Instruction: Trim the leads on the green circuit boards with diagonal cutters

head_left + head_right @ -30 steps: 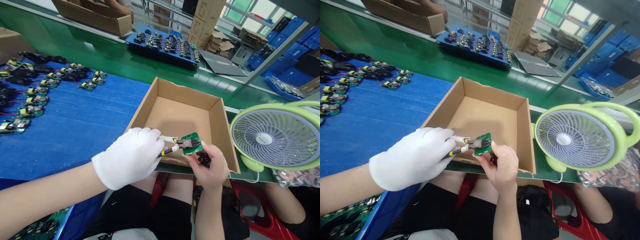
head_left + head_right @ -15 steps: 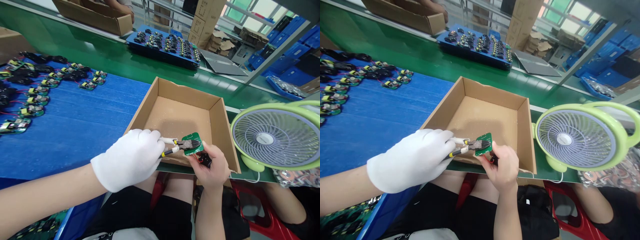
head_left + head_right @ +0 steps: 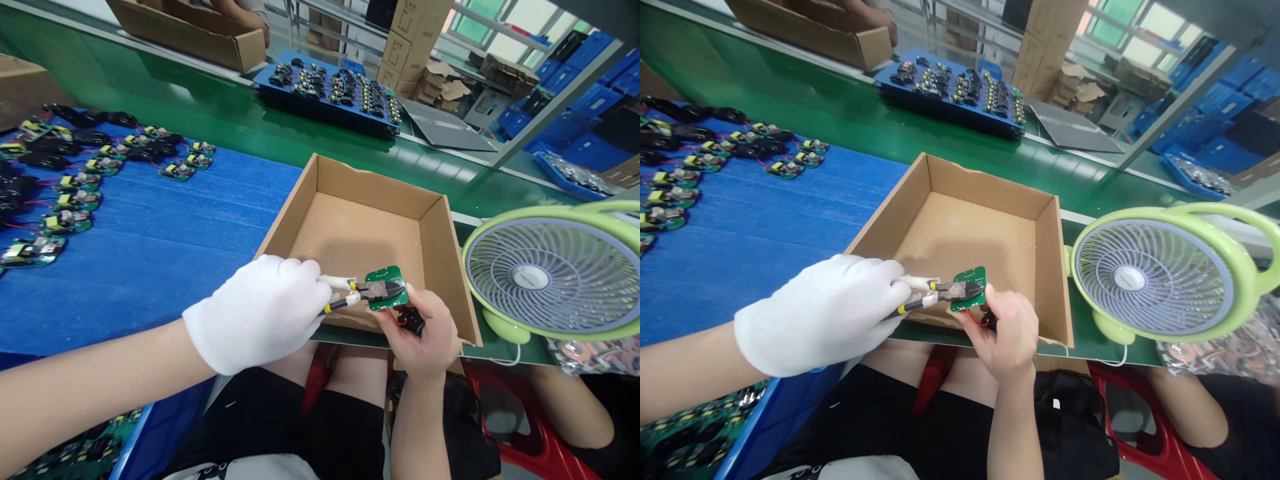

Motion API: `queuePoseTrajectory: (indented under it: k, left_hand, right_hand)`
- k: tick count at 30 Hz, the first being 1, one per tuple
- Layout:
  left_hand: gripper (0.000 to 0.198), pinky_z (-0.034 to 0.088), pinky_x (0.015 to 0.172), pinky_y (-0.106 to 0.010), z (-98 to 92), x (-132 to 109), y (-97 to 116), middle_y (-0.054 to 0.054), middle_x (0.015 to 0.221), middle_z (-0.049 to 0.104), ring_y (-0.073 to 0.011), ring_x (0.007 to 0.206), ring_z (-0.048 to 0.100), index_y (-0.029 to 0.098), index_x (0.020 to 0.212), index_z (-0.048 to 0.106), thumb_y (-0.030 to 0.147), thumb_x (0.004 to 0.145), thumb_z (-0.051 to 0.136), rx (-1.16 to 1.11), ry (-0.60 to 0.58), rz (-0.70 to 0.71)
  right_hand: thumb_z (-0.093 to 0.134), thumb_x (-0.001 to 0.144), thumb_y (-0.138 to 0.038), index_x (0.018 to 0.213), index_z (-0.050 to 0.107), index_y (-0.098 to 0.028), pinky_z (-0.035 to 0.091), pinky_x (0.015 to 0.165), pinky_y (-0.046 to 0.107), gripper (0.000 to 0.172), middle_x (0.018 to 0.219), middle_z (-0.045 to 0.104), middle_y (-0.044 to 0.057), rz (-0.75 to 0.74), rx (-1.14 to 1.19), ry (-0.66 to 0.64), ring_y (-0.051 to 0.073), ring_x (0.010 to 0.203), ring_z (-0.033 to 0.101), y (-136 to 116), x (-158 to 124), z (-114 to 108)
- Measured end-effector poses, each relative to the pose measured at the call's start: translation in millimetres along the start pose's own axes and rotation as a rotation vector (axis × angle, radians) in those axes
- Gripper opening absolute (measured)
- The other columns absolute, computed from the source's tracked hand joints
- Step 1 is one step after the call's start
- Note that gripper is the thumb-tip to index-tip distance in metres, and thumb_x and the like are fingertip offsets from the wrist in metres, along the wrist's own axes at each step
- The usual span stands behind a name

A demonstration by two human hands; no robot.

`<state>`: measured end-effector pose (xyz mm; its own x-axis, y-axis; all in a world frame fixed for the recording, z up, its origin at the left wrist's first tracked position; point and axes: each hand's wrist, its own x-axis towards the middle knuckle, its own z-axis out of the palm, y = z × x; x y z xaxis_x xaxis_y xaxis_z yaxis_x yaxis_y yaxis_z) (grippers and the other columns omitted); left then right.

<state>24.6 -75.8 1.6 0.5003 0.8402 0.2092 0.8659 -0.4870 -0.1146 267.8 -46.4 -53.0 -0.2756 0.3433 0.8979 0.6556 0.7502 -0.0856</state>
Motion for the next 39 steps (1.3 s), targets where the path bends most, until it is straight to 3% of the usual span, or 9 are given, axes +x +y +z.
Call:
queuePoseTrajectory:
  k: [5, 11, 22, 26, 29, 34, 39]
  left_hand:
    - [0.032, 0.022, 0.053, -0.037, -2.8, 5, 0, -0.007, 0.064, 0.062, -0.0282, 0.055, 0.065, 0.025, 0.082, 0.078, 0.020, 0.098, 0.051, 0.057, -0.031, -0.025]
    - [0.031, 0.036, 0.057, -0.035, 6.2, 4, -3, -0.007, 0.081, 0.074, -0.0271, 0.065, 0.072, 0.025, 0.116, 0.086, 0.027, 0.102, 0.058, -0.031, -0.052, -0.033]
    - [0.027, 0.043, 0.059, -0.038, 6.8, -3, -8, -0.008, 0.079, 0.072, -0.0276, 0.065, 0.070, 0.021, 0.096, 0.083, 0.022, 0.100, 0.057, -0.001, 0.025, 0.015]
    - [0.029, 0.042, 0.059, -0.038, 5.7, -8, -13, -0.009, 0.079, 0.071, -0.0270, 0.066, 0.068, 0.021, 0.096, 0.083, 0.021, 0.101, 0.055, 0.018, 0.106, 0.038]
    - [0.029, 0.042, 0.057, -0.040, 6.1, -9, -13, -0.009, 0.078, 0.070, -0.0277, 0.064, 0.067, 0.020, 0.099, 0.082, 0.017, 0.101, 0.054, 0.007, 0.167, 0.061]
    - [0.025, 0.047, 0.062, -0.041, 4.7, -6, -11, -0.011, 0.090, 0.075, -0.0289, 0.070, 0.070, 0.021, 0.100, 0.082, 0.012, 0.094, 0.059, -0.038, 0.127, 0.081]
    - [0.021, 0.050, 0.066, -0.043, -2.6, -7, -21, -0.012, 0.099, 0.076, -0.0315, 0.079, 0.072, 0.022, 0.105, 0.080, 0.021, 0.098, 0.061, -0.092, 0.116, 0.091]
  right_hand:
    - [0.070, 0.115, -0.040, 0.132, 0.069, -0.022, 0.055, 0.056, 0.029, 0.025, 0.072, 0.069, -0.004, 0.032, -0.027, 0.006, 0.017, 0.055, 0.066, -4, 4, 2]
    - [0.069, 0.115, -0.049, 0.120, 0.073, -0.022, 0.058, 0.053, 0.029, 0.028, 0.070, 0.071, -0.003, 0.061, -0.064, -0.003, 0.017, 0.053, 0.069, -4, 7, 0]
    - [0.070, 0.114, -0.047, 0.137, 0.074, -0.019, 0.060, 0.061, 0.028, 0.036, 0.079, 0.078, 0.001, 0.068, 0.013, -0.087, 0.018, 0.062, 0.073, -2, 5, -4]
    - [0.069, 0.114, -0.040, 0.135, 0.074, -0.019, 0.058, 0.061, 0.028, 0.030, 0.077, 0.077, 0.000, 0.074, 0.022, -0.117, 0.018, 0.061, 0.072, -3, 7, -6]
    - [0.064, 0.117, -0.047, 0.134, 0.073, -0.018, 0.058, 0.061, 0.028, 0.034, 0.075, 0.075, 0.000, 0.068, 0.039, -0.140, 0.018, 0.060, 0.071, -4, 8, -7]
    - [0.065, 0.116, -0.040, 0.138, 0.072, -0.017, 0.059, 0.065, 0.028, 0.033, 0.079, 0.078, 0.001, 0.058, 0.058, -0.163, 0.019, 0.066, 0.074, -2, 7, -9]
    - [0.061, 0.117, -0.044, 0.139, 0.073, -0.019, 0.061, 0.067, 0.029, 0.035, 0.081, 0.078, 0.002, 0.051, 0.057, -0.172, 0.021, 0.069, 0.076, -1, 5, -11]
